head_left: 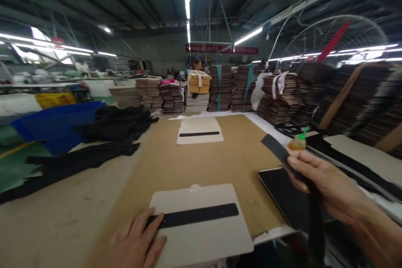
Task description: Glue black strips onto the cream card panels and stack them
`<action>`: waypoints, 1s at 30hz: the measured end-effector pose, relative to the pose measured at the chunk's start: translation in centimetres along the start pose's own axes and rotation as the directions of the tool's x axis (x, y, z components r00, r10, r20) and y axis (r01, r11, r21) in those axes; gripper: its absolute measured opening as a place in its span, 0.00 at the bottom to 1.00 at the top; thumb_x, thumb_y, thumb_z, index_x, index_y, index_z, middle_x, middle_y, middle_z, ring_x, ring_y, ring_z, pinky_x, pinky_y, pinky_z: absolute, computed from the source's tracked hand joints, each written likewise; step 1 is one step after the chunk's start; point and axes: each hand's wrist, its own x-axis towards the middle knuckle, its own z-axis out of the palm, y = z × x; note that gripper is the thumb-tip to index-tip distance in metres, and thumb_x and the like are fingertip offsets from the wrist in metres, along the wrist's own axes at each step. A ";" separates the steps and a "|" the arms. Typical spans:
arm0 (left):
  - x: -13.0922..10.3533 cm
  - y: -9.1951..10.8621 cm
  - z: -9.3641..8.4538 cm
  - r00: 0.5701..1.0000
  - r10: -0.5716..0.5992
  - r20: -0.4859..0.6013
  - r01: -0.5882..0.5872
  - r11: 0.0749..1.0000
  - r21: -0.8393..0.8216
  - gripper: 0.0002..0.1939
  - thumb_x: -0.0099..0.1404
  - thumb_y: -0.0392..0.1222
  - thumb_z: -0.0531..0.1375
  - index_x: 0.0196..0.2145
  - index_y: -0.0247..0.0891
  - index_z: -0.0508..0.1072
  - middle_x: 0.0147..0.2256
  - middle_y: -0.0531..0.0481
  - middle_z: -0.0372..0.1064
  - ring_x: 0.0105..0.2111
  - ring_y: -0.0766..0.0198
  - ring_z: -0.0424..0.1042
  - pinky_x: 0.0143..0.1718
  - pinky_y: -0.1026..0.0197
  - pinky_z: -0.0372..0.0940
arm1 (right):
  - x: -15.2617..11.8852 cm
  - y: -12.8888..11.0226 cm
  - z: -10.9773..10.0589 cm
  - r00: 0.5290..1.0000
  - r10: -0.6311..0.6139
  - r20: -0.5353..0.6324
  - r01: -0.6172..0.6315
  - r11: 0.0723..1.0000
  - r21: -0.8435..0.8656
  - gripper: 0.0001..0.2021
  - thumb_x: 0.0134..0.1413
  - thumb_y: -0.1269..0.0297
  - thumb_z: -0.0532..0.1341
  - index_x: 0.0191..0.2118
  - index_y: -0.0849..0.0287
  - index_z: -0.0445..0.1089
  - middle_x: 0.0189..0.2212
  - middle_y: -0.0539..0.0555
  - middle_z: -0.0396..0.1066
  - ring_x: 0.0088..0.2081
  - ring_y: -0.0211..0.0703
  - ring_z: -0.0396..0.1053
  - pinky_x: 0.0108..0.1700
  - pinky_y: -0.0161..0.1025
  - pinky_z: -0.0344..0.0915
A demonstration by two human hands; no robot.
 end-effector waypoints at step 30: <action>1.5 2.7 -1.5 0.987 -0.144 0.076 0.162 0.909 -0.384 0.05 0.66 0.37 0.55 0.39 0.38 0.69 0.40 0.47 0.67 0.42 0.55 0.64 0.46 0.49 0.65 | 8.7 9.4 24.6 0.674 0.223 0.704 0.402 0.689 -0.603 0.06 0.56 0.65 0.54 0.31 0.58 0.67 0.25 0.47 0.66 0.28 0.36 0.61 0.30 0.34 0.55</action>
